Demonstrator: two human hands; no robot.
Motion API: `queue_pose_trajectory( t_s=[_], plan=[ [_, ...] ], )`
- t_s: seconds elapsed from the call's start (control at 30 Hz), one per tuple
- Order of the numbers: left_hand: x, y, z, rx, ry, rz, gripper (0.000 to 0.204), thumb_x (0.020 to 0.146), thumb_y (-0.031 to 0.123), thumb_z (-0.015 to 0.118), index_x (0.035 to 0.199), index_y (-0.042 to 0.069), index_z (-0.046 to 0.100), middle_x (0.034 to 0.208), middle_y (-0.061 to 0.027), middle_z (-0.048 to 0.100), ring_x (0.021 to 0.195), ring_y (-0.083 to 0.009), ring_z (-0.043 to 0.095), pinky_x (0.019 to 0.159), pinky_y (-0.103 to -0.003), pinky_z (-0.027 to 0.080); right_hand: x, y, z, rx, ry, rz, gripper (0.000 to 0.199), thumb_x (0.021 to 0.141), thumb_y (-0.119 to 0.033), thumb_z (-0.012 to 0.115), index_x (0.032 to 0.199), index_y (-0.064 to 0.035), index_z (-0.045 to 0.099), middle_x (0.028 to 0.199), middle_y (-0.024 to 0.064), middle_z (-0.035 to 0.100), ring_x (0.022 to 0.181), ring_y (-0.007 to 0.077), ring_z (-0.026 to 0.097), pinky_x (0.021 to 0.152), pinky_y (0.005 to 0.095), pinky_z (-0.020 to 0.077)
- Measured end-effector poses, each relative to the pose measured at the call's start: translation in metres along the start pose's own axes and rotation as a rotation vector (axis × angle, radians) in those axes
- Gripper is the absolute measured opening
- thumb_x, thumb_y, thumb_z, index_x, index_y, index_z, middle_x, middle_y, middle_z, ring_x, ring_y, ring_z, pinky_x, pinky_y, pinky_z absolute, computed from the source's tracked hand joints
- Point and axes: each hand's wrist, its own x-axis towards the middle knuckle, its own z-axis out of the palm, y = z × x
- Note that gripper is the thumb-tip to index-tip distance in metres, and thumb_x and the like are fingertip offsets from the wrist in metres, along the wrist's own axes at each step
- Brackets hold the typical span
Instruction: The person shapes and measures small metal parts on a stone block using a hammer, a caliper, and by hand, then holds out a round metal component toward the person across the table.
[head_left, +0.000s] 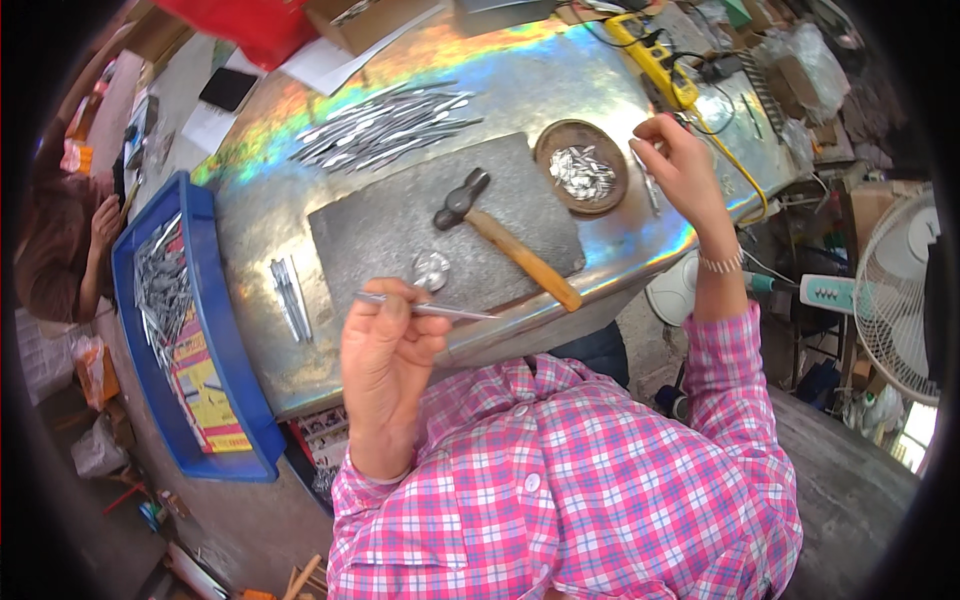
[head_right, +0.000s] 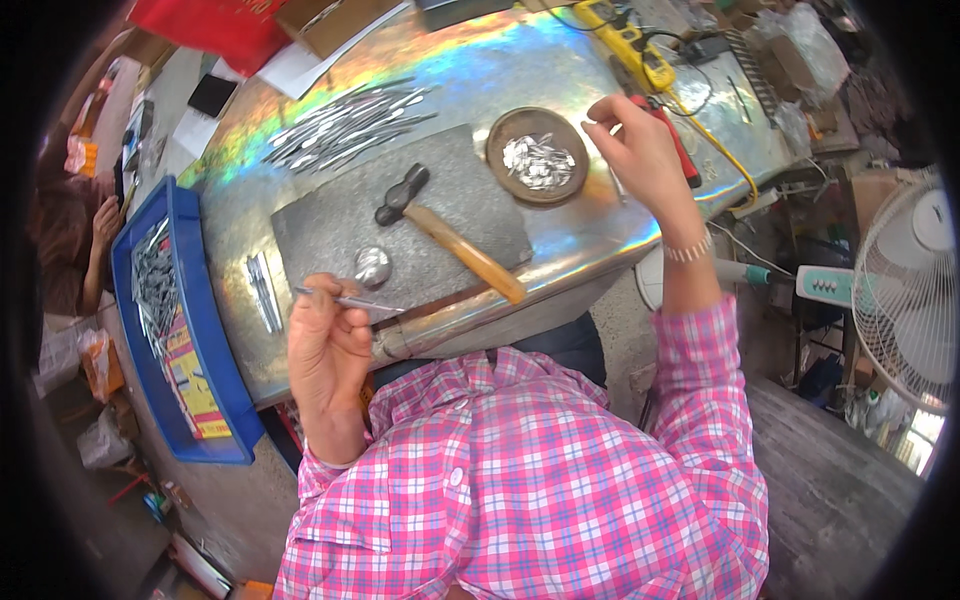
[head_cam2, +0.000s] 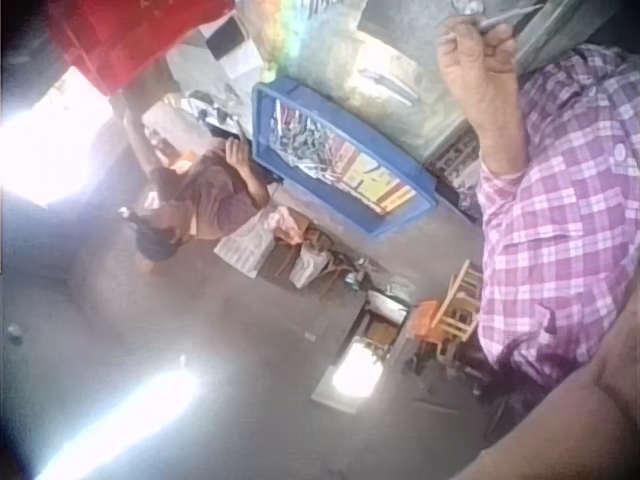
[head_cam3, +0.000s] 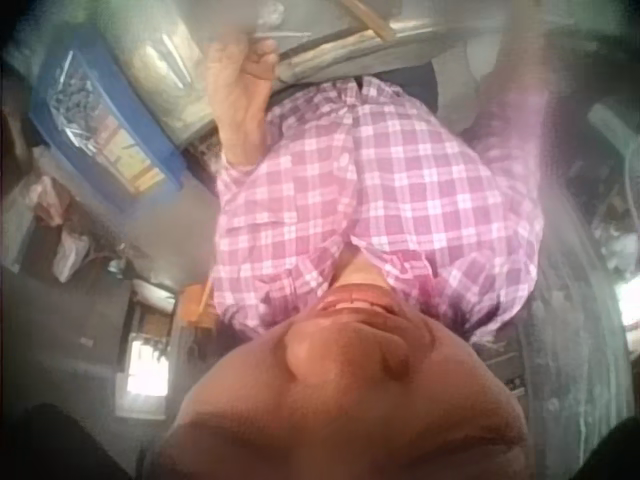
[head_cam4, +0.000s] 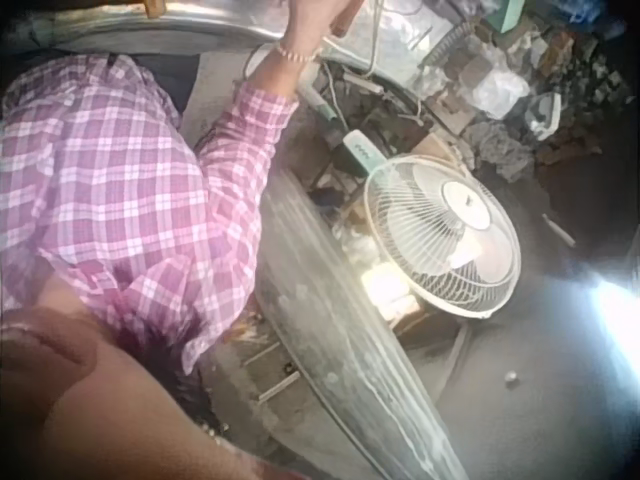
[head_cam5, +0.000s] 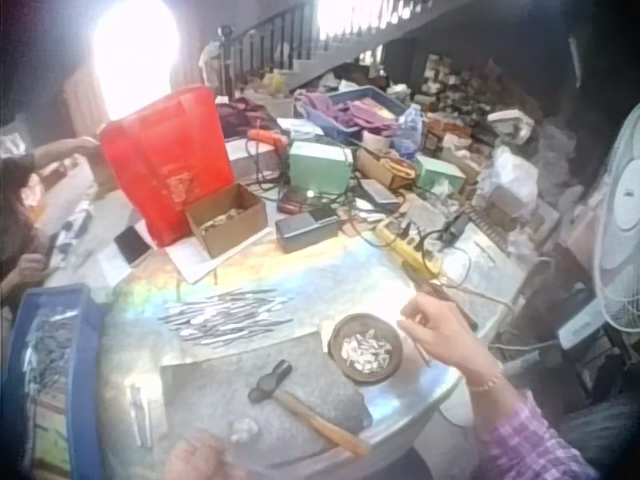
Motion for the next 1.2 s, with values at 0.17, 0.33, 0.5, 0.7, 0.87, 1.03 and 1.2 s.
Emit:
queue_pose_trajectory(
  t_s=[0.17, 0.33, 0.5, 0.7, 0.87, 1.03, 1.2],
  plan=[
    [-0.003, -0.018, 0.001, -0.212, -0.055, -0.142, 0.015, 0.094, 0.013, 0.057, 0.105, 0.002, 0.056, 0.098, -0.0143, 0.065, 0.088, -0.0207, 0.069, 0.068, -0.027, 0.059, -0.081, -0.124, 0.036, 0.810, -0.373, -0.035, 0.032, 0.084, -0.003, 0.066, 0.114, 0.0000, 0.058, 0.091, 0.0054, 0.062, 0.067, 0.0066, 0.059, 0.060, 0.0202, 0.0481],
    [-0.008, -0.022, -0.005, -0.341, -0.148, -0.261, 0.015, 0.094, 0.013, 0.058, 0.104, 0.002, 0.057, 0.097, -0.0146, 0.067, 0.088, -0.0215, 0.069, 0.073, -0.028, 0.059, -0.083, -0.149, 0.063, 0.996, -0.427, -0.125, 0.019, 0.087, -0.002, 0.063, 0.105, 0.0025, 0.061, 0.088, 0.0060, 0.062, 0.061, 0.0068, 0.056, 0.052, 0.0186, 0.0445],
    [-0.030, 0.001, -0.009, 0.369, -0.121, -0.094, 0.015, 0.091, 0.003, 0.059, 0.104, -0.001, 0.053, 0.092, -0.0134, 0.067, 0.082, -0.0207, 0.068, 0.075, -0.031, 0.058, -0.080, -0.170, 0.074, 1.149, -0.523, 0.202, 0.010, 0.091, -0.007, 0.061, 0.095, 0.0026, 0.062, 0.071, 0.0027, 0.060, 0.050, 0.0032, 0.049, 0.043, 0.0172, 0.0360],
    [-0.039, 0.015, -0.014, 0.683, -0.104, -0.054, 0.014, 0.091, 0.005, 0.061, 0.099, -0.003, 0.052, 0.081, -0.0101, 0.070, 0.078, -0.0116, 0.067, 0.070, -0.024, 0.054, -0.081, -0.185, 0.088, 1.133, -0.638, 0.392, 0.011, 0.092, -0.009, 0.061, 0.096, 0.0006, 0.061, 0.069, 0.0017, 0.059, 0.047, 0.0018, 0.047, 0.040, 0.0165, 0.0325],
    [-0.038, 0.015, -0.017, 0.665, -0.159, -0.126, 0.015, 0.092, 0.006, 0.060, 0.096, -0.003, 0.050, 0.079, -0.0097, 0.070, 0.076, -0.0095, 0.066, 0.068, -0.024, 0.053, -0.086, -0.179, 0.095, 1.231, -0.621, 0.452, 0.011, 0.093, -0.010, 0.060, 0.092, 0.0003, 0.059, 0.067, 0.0005, 0.058, 0.046, 0.0018, 0.046, 0.040, 0.0168, 0.0321],
    [-0.031, 0.008, -0.014, 0.602, -0.227, -0.229, 0.015, 0.093, 0.007, 0.058, 0.096, -0.002, 0.048, 0.080, -0.0096, 0.070, 0.078, -0.0096, 0.066, 0.069, -0.023, 0.053, -0.083, -0.174, 0.089, 1.175, -0.632, 0.394, 0.012, 0.093, -0.009, 0.059, 0.087, 0.0008, 0.056, 0.069, 0.0008, 0.059, 0.055, 0.0019, 0.052, 0.045, 0.0170, 0.0384],
    [-0.023, 0.005, -0.003, 0.516, -0.218, -0.290, 0.014, 0.095, 0.008, 0.056, 0.099, -0.002, 0.046, 0.086, -0.0110, 0.068, 0.083, -0.0118, 0.066, 0.072, -0.024, 0.053, -0.077, -0.166, 0.084, 1.214, -0.630, 0.411, 0.012, 0.093, -0.009, 0.059, 0.087, 0.0006, 0.056, 0.070, 0.0001, 0.059, 0.059, 0.0016, 0.054, 0.047, 0.0172, 0.0400]
  ],
)
